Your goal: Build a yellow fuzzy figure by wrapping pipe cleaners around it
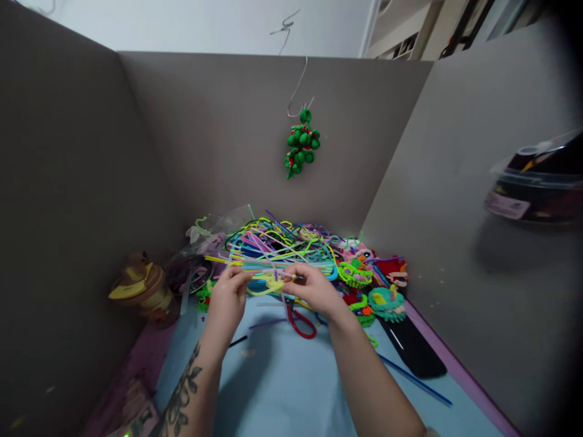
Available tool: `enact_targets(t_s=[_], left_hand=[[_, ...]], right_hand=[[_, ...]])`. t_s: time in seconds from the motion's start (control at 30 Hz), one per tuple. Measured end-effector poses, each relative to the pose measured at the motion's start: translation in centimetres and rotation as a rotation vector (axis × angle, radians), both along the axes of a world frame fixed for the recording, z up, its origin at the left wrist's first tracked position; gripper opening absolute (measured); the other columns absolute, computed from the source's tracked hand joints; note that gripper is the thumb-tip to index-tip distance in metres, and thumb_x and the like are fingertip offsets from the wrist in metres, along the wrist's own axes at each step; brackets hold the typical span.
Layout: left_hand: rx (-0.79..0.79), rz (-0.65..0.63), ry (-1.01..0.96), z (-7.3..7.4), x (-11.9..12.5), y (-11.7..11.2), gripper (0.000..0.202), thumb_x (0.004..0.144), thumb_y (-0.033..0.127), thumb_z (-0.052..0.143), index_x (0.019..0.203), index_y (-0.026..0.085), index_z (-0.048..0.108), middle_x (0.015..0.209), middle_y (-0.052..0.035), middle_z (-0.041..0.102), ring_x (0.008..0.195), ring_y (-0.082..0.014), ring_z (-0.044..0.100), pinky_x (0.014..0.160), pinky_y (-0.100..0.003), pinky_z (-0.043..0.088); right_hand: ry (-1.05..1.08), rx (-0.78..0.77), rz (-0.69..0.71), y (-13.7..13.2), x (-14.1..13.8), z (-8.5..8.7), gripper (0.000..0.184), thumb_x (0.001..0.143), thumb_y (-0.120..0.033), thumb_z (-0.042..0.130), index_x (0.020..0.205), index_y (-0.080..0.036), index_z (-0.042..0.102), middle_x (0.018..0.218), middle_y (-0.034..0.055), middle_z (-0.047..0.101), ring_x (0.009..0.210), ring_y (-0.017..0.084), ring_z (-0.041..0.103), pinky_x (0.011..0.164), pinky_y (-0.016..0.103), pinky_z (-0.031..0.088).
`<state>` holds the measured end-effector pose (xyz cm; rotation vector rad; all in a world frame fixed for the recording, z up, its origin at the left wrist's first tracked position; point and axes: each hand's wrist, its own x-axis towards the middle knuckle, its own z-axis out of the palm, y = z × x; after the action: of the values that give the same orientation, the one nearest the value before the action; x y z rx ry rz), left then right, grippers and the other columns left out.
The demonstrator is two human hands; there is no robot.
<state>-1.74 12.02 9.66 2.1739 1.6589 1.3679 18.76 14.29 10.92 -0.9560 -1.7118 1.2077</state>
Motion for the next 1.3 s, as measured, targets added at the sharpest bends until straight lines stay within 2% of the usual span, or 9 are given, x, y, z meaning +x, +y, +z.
enact_targets(t_s=[0.2,0.37,0.47,0.57,0.67,0.83,0.97,1.07,1.3], left_hand=[[-0.026,-0.096,-0.018,-0.1,0.4,-0.2,0.020,0.084,0.022,0.049,0.084,0.020,0.069,0.084,-0.0058,0.065,0.080,-0.0181,0.061,0.071,-0.026,0.046],[0.004,0.084,0.028,0.1,1.7,-1.2,0.011,0.084,0.023,0.051,0.083,0.020,0.061,0.078,-0.0024,0.065,0.069,-0.0162,0.060,0.065,-0.025,0.044],[0.132,0.128,0.135,0.2,2.0,-1.7,0.013,0.086,0.019,0.047,0.082,0.019,0.059,0.077,-0.0030,0.065,0.071,-0.0163,0.061,0.067,-0.025,0.044],[0.281,0.102,0.169,0.5,2.1,-1.9,0.014,0.087,0.015,0.045,0.087,0.018,0.058,0.084,-0.0044,0.065,0.080,-0.0163,0.061,0.075,-0.025,0.045],[0.339,0.059,0.172,0.5,2.3,-2.1,0.014,0.087,0.012,0.045,0.087,0.018,0.058,0.085,-0.0044,0.065,0.082,-0.0159,0.061,0.077,-0.025,0.046],[0.309,-0.066,0.127,0.3,3.0,-2.0,0.016,0.088,0.012,0.044,0.095,0.019,0.057,0.089,-0.0047,0.065,0.086,-0.0156,0.061,0.079,-0.027,0.048],[0.266,-0.018,-0.015,1.0,2.8,-2.0,0.012,0.085,0.017,0.052,0.095,0.018,0.058,0.094,-0.0061,0.063,0.093,-0.0176,0.059,0.085,-0.031,0.048],[0.186,0.003,-0.129,1.4,2.4,-2.0,0.020,0.086,0.023,0.052,0.104,0.018,0.058,0.106,-0.0094,0.060,0.103,-0.0201,0.056,0.085,-0.033,0.049],[0.027,-0.034,-0.220,0.9,2.2,-1.4,0.039,0.080,0.033,0.061,0.115,0.017,0.058,0.116,-0.0109,0.060,0.106,-0.0221,0.058,0.083,-0.033,0.052]], right_hand=[[0.051,-0.005,0.061,-0.2,-0.4,-0.1,0.015,0.067,-0.025,0.070,0.071,-0.017,0.058,0.077,-0.0014,0.051,0.069,0.012,0.048,0.062,0.023,0.039],[0.044,0.014,0.086,-0.3,-0.5,-0.3,0.014,0.067,-0.024,0.070,0.071,-0.017,0.058,0.077,-0.0010,0.050,0.071,0.012,0.048,0.062,0.022,0.038],[0.058,0.013,0.076,-0.3,-0.6,-0.3,0.013,0.068,-0.024,0.069,0.071,-0.017,0.058,0.076,-0.0014,0.051,0.069,0.012,0.048,0.062,0.022,0.038],[0.021,0.035,0.060,-0.5,-0.7,0.0,0.009,0.069,-0.022,0.066,0.071,-0.017,0.058,0.074,-0.0018,0.052,0.070,0.012,0.049,0.064,0.022,0.037],[-0.047,0.090,0.049,-0.7,-0.8,0.5,0.007,0.070,-0.020,0.065,0.068,-0.017,0.059,0.073,-0.0020,0.053,0.072,0.013,0.049,0.065,0.022,0.036],[-0.047,0.096,0.063,-0.8,-1.0,0.6,0.008,0.070,-0.022,0.065,0.068,-0.017,0.060,0.070,-0.0027,0.052,0.068,0.012,0.047,0.063,0.021,0.035],[0.018,0.066,0.026,-0.4,-0.9,-0.2,0.013,0.070,-0.027,0.067,0.069,-0.017,0.058,0.069,-0.0030,0.051,0.064,0.011,0.045,0.060,0.021,0.035],[0.066,0.042,-0.007,-0.1,-0.9,-0.5,0.017,0.070,-0.030,0.067,0.069,-0.017,0.056,0.065,-0.0035,0.049,0.060,0.010,0.043,0.056,0.021,0.034],[0.119,0.045,-0.057,0.0,-0.9,-0.5,0.018,0.070,-0.032,0.067,0.070,-0.017,0.056,0.066,-0.0034,0.048,0.061,0.011,0.043,0.058,0.022,0.035]])
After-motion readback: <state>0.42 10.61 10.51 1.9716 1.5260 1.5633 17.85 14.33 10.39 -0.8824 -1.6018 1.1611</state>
